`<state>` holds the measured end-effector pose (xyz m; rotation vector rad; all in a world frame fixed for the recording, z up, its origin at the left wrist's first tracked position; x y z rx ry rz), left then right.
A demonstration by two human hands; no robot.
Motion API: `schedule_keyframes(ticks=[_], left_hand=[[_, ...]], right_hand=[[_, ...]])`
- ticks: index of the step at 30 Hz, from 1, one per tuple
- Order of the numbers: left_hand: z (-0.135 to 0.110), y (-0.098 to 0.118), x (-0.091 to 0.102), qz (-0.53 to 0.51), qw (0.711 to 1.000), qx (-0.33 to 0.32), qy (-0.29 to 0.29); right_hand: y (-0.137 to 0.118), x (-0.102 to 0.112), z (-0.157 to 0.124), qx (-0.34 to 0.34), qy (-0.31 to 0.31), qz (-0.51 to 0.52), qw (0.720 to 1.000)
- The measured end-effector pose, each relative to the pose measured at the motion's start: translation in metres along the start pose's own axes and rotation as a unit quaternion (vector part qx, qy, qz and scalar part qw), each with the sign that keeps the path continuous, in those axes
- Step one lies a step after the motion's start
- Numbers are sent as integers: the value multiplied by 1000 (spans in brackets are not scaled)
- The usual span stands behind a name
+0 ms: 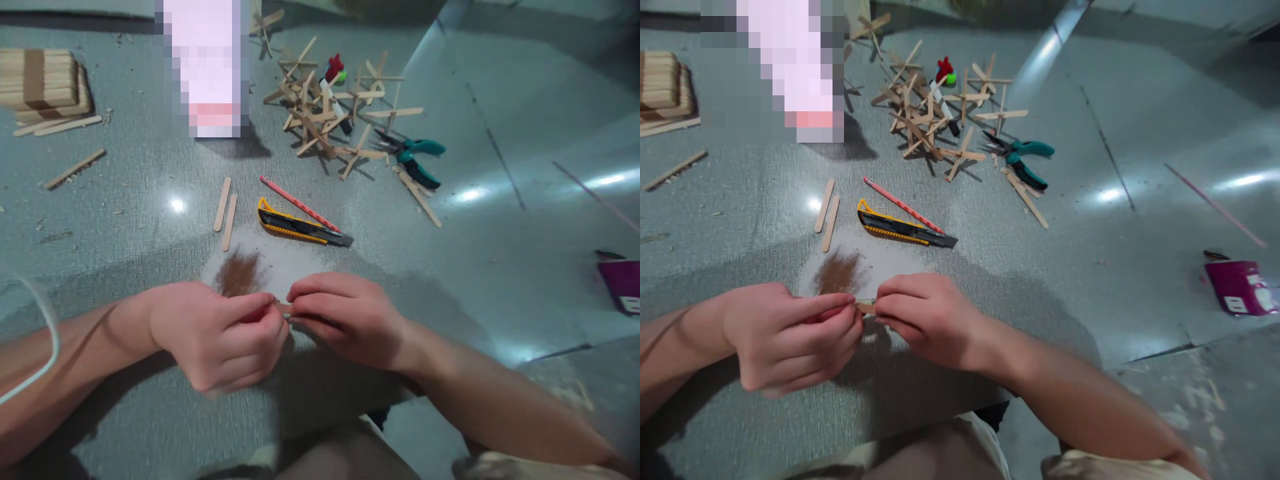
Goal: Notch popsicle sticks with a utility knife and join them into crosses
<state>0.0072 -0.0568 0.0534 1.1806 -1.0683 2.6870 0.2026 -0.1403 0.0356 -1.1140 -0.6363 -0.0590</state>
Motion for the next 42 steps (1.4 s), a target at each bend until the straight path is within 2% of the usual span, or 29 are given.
schedule_keyframes(ticks=[5, 7, 9, 12, 14, 15, 16, 17, 18, 19, 20, 22, 23, 24, 25, 26, 27, 28, 29, 30, 31, 32, 33, 35, 37, 42], left_hand=[[0, 3, -1, -10, 1000, -22, 0], [-2, 4, 0, -7, 1000, -28, -3], [-4, 5, 2, 27, 997, -58, -33], [-9, 9, 5, 109, 970, -188, -105], [-12, 13, 6, 171, 926, -309, -131], [-15, 16, 6, 216, 893, -374, -126], [-19, 19, 6, 277, 846, -441, -114], [-23, 23, 5, 352, 783, -505, -89], [-28, 27, 3, 440, 699, -560, -57], [-34, 30, 0, 530, 595, -604, -20], [-39, 33, -2, 609, 479, -632, 21], [-51, 37, -7, 702, 248, -664, 70], [-55, 37, -8, 722, 167, -666, 83], [-58, 37, -9, 719, 125, -680, 67], [-60, 38, -9, 721, 152, -673, 69], [-58, 39, -9, 717, 238, -651, 74], [-55, 39, -7, 692, 365, -620, 61], [-50, 38, -4, 645, 515, -563, 46], [-42, 35, -2, 567, 664, -487, 20], [-34, 30, 0, 467, 792, -393, -10], [-27, 24, 2, 354, 891, -284, -22], [-20, 18, 2, 246, 953, -175, -25], [-14, 13, 1, 155, 984, -86, -23], [-7, 7, -2, 42, 999, 11, -14], [-4, 6, -4, -1, 999, 35, -12], [-2, 8, -6, -25, 999, 46, -15]], right_hand=[[-1, -3, 4, -74, -67, 27, 995], [0, -1, 4, -81, -70, 41, 993], [1, 1, 3, -73, -58, 61, 994], [4, 6, 0, -48, -36, 88, 994], [6, 8, -2, -34, -20, 95, 995], [7, 9, -3, -29, -13, 97, 995], [8, 11, -4, -25, -6, 99, 995], [8, 12, -5, -21, 0, 99, 995], [8, 13, -5, -18, 6, 98, 995], [8, 15, -6, -16, 11, 94, 995], [8, 17, -6, -15, 16, 88, 996], [9, 22, -7, -16, 29, 77, 996], [10, 25, -8, -19, 40, 74, 996], [10, 29, -9, -24, 54, 73, 996], [11, 33, -10, -31, 71, 74, 994], [12, 37, -11, -39, 86, 75, 993], [13, 41, -12, -47, 97, 79, 991], [14, 45, -14, -52, 104, 83, 990], [15, 48, -15, -55, 107, 85, 989], [16, 51, -15, -56, 108, 85, 989], [18, 54, -16, -56, 107, 82, 989], [20, 56, -16, -56, 106, 79, 990], [23, 58, -15, -58, 104, 74, 990], [28, 60, -14, -64, 104, 70, 990], [34, 62, -11, -74, 111, 70, 989], [41, 62, 9, -83, 122, 58, 987]])
Point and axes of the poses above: each hand's wrist, its own z-axis towards the middle knuckle, its own x-axis out of the back of the hand, y = z × x, the point moved 2 cm from there along z, towards the middle knuckle, and after that the axes turned 14 degrees about z, right-handed, at the moved point
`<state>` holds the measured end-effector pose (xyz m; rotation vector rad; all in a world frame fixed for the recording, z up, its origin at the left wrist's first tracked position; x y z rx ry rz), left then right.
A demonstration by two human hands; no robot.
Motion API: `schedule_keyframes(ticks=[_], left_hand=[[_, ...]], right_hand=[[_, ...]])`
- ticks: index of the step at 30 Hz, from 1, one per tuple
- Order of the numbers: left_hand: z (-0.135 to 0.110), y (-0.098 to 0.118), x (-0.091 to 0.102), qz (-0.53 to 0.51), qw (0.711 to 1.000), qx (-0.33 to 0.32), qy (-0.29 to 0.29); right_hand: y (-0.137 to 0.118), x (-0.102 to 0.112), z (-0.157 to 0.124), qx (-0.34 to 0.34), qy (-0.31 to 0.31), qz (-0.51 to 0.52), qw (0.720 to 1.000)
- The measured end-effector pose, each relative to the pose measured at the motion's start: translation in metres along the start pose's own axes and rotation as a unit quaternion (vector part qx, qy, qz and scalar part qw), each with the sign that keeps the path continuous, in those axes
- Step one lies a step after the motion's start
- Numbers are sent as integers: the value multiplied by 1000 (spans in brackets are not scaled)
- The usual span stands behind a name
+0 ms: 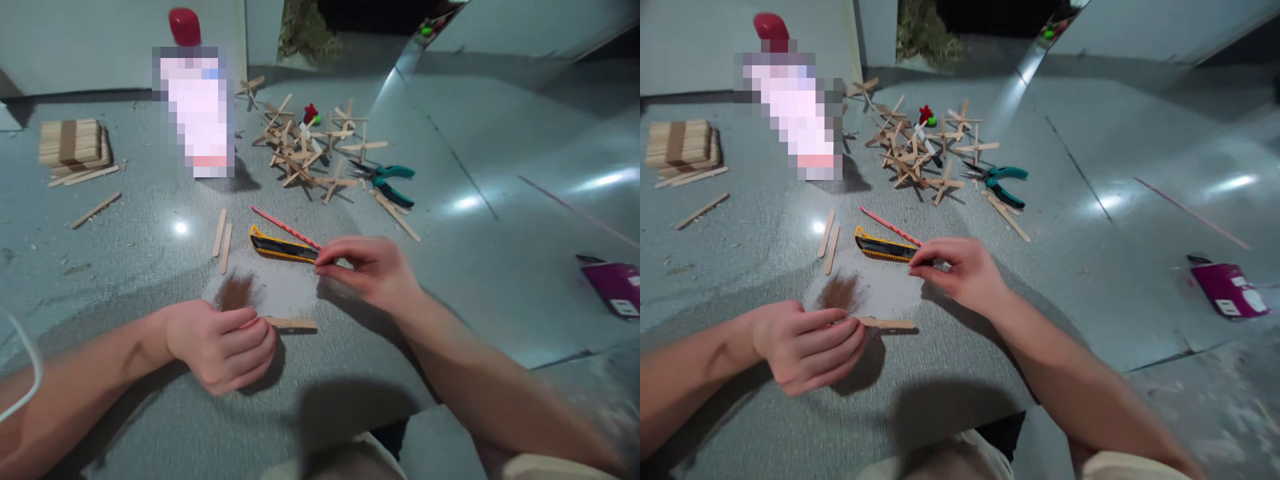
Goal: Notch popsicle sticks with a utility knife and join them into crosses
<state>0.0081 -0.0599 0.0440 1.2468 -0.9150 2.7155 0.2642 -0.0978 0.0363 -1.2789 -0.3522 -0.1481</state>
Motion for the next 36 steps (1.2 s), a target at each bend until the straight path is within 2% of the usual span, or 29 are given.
schedule_keyframes(ticks=[4, 8, 12, 15, 18, 21, 23, 27, 28, 30, 33, 36], left_hand=[[4, 5, -1, -1, 1000, -25, 11], [8, 13, 1, 0, 999, -45, 30], [7, 17, 4, 0, 998, -50, 39], [3, 17, 5, 8, 998, -50, 47], [-1, 14, 5, 26, 997, -43, 59], [-7, 9, 5, 49, 996, -31, 72], [-11, 4, 6, 63, 994, -16, 84], [-15, -4, 11, 93, 991, 19, 96], [-15, -5, 12, 100, 990, 27, 95], [-12, -6, 15, 110, 989, 39, 94], [-7, -7, 19, 120, 987, 81, 67], [-4, -7, 18, 107, 982, 158, 15]], right_hand=[[-12, -24, 31, 17, -75, -7, 997], [-31, -71, 80, 10, -172, -4, 985], [-44, -120, 125, -2, -208, 71, 976], [-44, -131, 136, -22, -191, 114, 975], [-36, -115, 124, -44, -148, 101, 983], [-29, -88, 96, -73, -126, 108, 983], [-30, -72, 72, -90, -139, 113, 980], [-40, -50, 23, -104, -218, 124, 963], [-42, -48, 13, -112, -239, 137, 955], [-42, -46, -5, -191, -237, 182, 935], [-41, -51, -17, -260, -171, 241, 919], [-41, -56, -18, -269, -126, 250, 922]])
Point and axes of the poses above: each hand's wrist, its own z-axis towards the middle knuckle, its own x-axis out of the back of the hand, y = z × x, the point moved 2 cm from there along z, towards the middle knuckle, and after that the axes turned 14 degrees about z, right-handed, at the moved point
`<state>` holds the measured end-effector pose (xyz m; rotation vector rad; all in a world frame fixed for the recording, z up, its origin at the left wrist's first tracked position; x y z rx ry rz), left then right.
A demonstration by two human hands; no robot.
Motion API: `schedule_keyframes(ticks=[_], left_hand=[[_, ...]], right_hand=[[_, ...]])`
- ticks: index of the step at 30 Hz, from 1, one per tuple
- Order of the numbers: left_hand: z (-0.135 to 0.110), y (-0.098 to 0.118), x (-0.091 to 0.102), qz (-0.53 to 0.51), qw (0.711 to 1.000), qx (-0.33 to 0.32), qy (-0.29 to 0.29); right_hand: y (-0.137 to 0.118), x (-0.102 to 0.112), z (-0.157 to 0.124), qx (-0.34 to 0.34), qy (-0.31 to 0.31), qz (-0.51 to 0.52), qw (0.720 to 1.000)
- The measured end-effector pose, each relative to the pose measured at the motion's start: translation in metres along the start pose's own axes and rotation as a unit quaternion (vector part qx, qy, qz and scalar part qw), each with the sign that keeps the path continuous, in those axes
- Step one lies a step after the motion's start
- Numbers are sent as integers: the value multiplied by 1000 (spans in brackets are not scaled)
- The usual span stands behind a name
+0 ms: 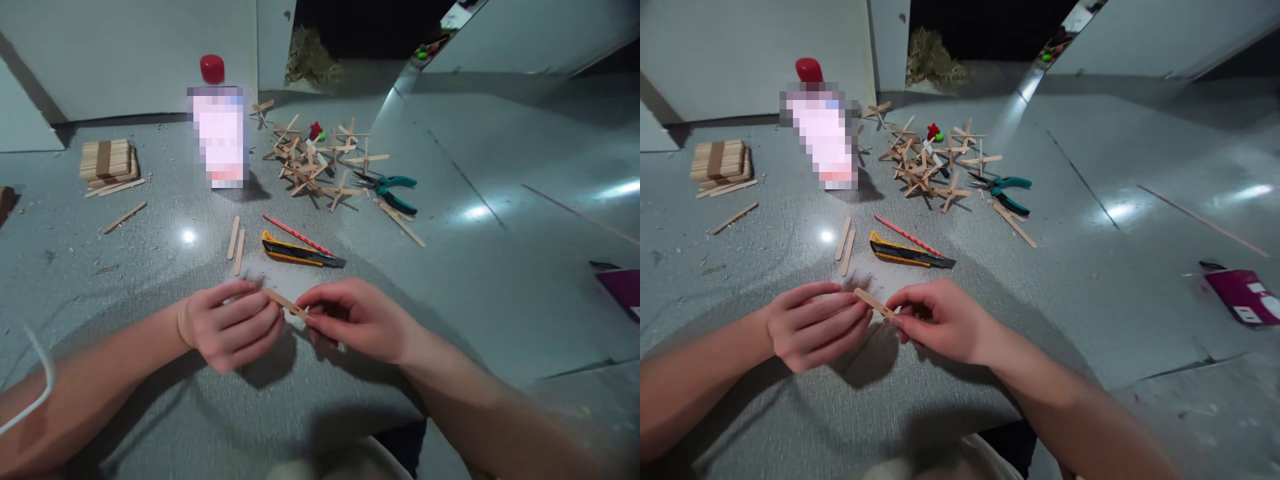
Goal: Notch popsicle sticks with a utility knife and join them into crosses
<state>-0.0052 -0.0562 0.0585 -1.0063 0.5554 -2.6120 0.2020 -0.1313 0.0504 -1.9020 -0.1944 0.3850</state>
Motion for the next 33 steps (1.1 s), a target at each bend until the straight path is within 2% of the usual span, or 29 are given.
schedule_keyframes(ticks=[4, 6, 9, 13, 21, 26, 30, 33], left_hand=[[1, 1, -5, -36, 995, 91, -4], [3, 0, -7, -55, 992, 108, -21], [7, -2, -7, -81, 990, 110, -46], [8, -2, -7, -90, 988, 118, -51], [2, 6, -11, -118, 981, 128, -89], [1, 10, -13, -127, 978, 147, -75], [1, 12, -15, -127, 978, 149, -76], [1, 12, -15, -122, 979, 148, -75]], right_hand=[[-3, -2, 1, 32, 52, -11, 998], [-4, -1, 0, 51, 65, -21, 996], [-3, -1, -1, 70, 73, -50, 994], [-1, -2, 0, 75, 78, -87, 990], [-1, -5, -2, 134, 88, -172, 972], [1, -8, -3, 173, 100, -210, 957], [2, -11, -4, 200, 111, -216, 949], [4, -12, -3, 203, 104, -179, 957]])
Point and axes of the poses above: each hand's wrist, its own z-axis towards the middle knuckle, its own x-axis out of the back of the hand, y = z × x, the point moved 2 cm from there along z, towards the middle knuckle, and after that the axes turned 14 degrees about z, right-handed, at the moved point
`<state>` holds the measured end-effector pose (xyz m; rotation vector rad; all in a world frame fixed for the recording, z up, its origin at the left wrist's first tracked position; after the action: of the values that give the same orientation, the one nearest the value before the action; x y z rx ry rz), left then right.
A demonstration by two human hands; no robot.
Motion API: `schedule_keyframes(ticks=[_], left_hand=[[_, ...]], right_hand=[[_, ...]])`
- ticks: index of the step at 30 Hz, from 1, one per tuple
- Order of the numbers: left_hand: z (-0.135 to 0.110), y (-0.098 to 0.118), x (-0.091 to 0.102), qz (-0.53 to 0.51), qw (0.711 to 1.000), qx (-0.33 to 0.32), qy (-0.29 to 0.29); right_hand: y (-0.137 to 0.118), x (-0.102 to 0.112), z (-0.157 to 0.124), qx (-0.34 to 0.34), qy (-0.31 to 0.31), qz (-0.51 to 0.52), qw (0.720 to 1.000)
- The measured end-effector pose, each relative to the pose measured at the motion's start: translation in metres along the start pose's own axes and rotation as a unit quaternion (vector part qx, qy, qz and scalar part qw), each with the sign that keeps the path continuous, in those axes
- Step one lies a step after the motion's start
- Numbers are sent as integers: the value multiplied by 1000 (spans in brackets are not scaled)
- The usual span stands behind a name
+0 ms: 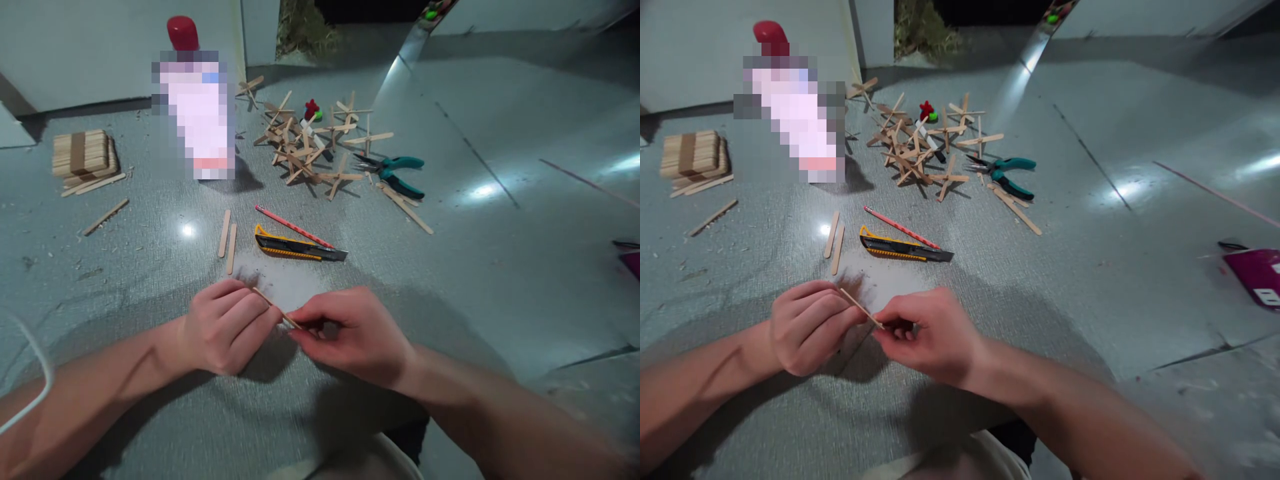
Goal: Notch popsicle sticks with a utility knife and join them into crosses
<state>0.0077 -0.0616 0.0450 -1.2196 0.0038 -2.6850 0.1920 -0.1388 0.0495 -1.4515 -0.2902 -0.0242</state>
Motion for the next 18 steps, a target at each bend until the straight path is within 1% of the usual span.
schedule_keyframes(ticks=[3, 5, 6, 7, 9, 10, 11, 13, 16, 18], left_hand=[[0, 0, 0, 5, 1000, 0, 1], [0, 0, -1, 4, 1000, 6, -1], [0, 1, -1, 3, 1000, 9, -1], [0, 1, -1, 2, 1000, 12, -2], [-1, 1, -1, -2, 1000, 20, 3], [-2, 0, -1, -5, 1000, 25, 9], [-3, 0, -1, -9, 999, 33, 17], [-4, -1, -1, -19, 997, 61, 34], [-3, -3, 1, -31, 991, 120, 51], [-2, -2, 1, -48, 987, 146, 52]], right_hand=[[6, -3, 0, -37, 4, 84, 996], [11, -6, 0, -79, 18, 163, 983], [14, -8, 0, -108, 26, 215, 970], [16, -11, 0, -142, 31, 270, 952], [21, -16, -1, -199, 35, 373, 905], [23, -18, 0, -213, 37, 413, 885], [24, -20, 0, -215, 39, 441, 871], [26, -21, 1, -193, 46, 469, 860], [28, -20, 2, -161, 54, 482, 859], [29, -20, 3, -150, 58, 483, 861]])
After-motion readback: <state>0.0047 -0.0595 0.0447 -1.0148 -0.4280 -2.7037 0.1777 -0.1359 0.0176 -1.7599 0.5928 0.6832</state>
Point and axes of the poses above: each hand's wrist, its own z-axis towards the middle knuckle, its own x-axis out of the back of the hand, y = z × x, the point moved 2 cm from there along z, towards the middle knuckle, and after that the axes turned 14 degrees about z, right-handed, at the moved point
